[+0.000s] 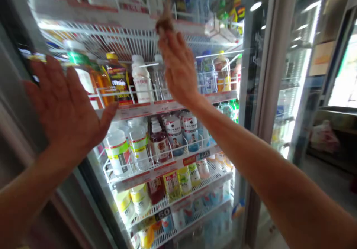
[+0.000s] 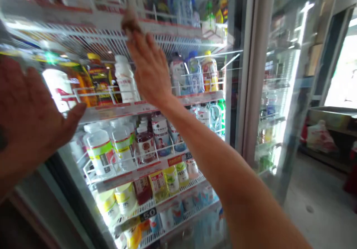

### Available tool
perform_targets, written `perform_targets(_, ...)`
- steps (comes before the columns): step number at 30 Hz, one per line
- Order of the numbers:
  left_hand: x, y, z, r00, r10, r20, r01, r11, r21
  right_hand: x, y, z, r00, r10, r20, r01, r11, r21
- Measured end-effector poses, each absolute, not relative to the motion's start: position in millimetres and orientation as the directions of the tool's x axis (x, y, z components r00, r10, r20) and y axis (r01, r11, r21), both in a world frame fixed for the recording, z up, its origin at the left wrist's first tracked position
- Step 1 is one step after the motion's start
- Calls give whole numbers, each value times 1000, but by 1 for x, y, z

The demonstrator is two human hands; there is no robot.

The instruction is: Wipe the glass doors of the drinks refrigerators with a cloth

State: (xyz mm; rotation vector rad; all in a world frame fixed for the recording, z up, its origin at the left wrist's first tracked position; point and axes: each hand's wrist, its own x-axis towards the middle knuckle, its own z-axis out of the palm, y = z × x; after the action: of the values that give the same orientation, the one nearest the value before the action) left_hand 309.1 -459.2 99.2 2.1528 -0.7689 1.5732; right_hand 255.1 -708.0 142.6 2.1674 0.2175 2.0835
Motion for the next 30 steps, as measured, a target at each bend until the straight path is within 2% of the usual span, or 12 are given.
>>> perform_targets(3,300,-464,98,158,-249,955,-528,-839,-132,241,-738,138,88,320,943,85,-946,313)
perform_targets(4,299,-465,96,134,-236,963,-503,-853,-139,234,-762,137,53,264,963,75,-963,260)
perform_targets(7,302,-467,92,92,-210,973,-439,-886,-149,227,-827,141,-201,-109,973,84,-992,-94)
perform_targets(8,303,-467,92,84,-201,976,-428,-892,-147,230,-835,141,-261,-158,952,110,-985,-133)
perform_targets(11,306,-465,93,83,-178,981,-423,-897,-127,240,-813,127,-239,-27,971,171,-985,14)
perform_targets(14,305,-465,94,105,-172,980,-418,-901,-113,240,-790,110,-82,315,946,225,-918,326)
perform_targets(16,304,-465,93,115,-164,980,-413,-905,-103,235,-803,112,-77,272,959,225,-932,283)
perform_targets(20,304,-466,93,119,-152,981,-423,-902,-88,236,-821,137,-230,-159,960,248,-964,-100)
perform_targets(22,304,-466,93,120,-149,982,-428,-900,-85,242,-792,143,-190,-105,976,290,-956,-46)
perform_targets(26,305,-467,92,124,-153,980,-440,-894,-84,251,-741,141,13,304,953,298,-911,286)
perform_targets(28,306,-467,91,111,-156,981,-449,-889,-91,250,-754,144,-15,274,962,235,-934,270)
perform_targets(30,306,-467,91,94,-158,983,-462,-882,-98,248,-778,153,-144,74,987,175,-980,99)
